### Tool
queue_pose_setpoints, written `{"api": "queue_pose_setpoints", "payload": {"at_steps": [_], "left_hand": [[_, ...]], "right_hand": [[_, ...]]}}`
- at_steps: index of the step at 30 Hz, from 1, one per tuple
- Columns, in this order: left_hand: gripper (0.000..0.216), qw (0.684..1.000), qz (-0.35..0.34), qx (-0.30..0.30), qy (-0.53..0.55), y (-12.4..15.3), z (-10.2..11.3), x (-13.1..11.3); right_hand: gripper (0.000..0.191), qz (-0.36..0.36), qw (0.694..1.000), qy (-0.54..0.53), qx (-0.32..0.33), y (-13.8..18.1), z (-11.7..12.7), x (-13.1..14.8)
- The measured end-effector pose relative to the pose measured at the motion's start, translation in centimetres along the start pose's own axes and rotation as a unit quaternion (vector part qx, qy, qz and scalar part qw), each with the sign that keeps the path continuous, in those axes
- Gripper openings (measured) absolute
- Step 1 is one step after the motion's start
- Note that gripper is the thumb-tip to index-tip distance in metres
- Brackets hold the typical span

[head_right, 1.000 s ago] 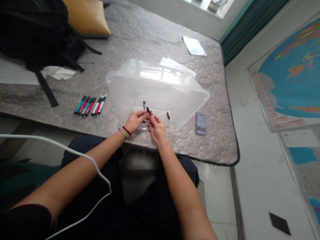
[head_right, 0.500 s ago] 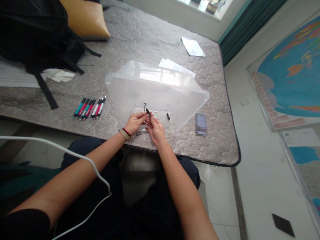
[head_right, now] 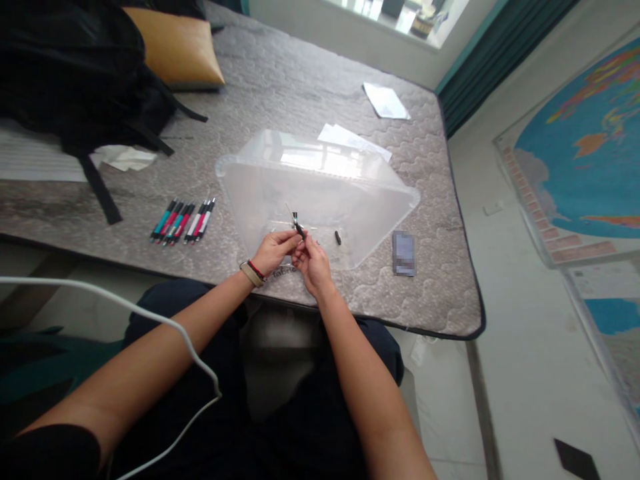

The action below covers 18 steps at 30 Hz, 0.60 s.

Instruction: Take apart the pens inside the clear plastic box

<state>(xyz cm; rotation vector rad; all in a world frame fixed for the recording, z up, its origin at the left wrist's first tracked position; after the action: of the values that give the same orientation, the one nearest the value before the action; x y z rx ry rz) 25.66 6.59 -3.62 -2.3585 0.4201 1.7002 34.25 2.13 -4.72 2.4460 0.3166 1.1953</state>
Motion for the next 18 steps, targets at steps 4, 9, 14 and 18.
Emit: {"api": "queue_pose_setpoints", "payload": {"at_steps": [4,9,14,18], "left_hand": [[0.043,1.000,-0.011,0.001,-0.019,-0.05,0.15,-0.13],[0.045,1.000,0.003,0.014,-0.009,-0.04,0.00,0.25],[0.043,1.000,-0.004,-0.001,0.000,-0.05,-0.01,0.04],[0.042,1.000,0.006,0.010,0.018,0.00,-0.31,0.01]], "right_hand": [[0.027,0.013,1.000,-0.017,0.011,-0.10,-0.03,0.08],[0.026,0.028,0.998,-0.042,0.021,-0.18,-0.12,0.20],[0.027,0.031,0.999,-0.027,0.001,-0.15,-0.01,0.08],[0.024,0.049,0.999,-0.020,0.012,-0.13,-0.35,0.15]]}}
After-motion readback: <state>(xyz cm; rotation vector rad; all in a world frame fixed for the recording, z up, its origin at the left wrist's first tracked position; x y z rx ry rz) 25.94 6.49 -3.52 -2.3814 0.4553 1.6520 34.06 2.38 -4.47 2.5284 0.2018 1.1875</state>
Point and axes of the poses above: each hand's wrist, its own y-axis away from the middle knuckle, its own z-axis out of the back of the hand, x = y × z, the point moved 7 cm from there along -y, towards the middle knuckle, and after that the axes turned 5 degrees about -z, right-handed, at the moved point
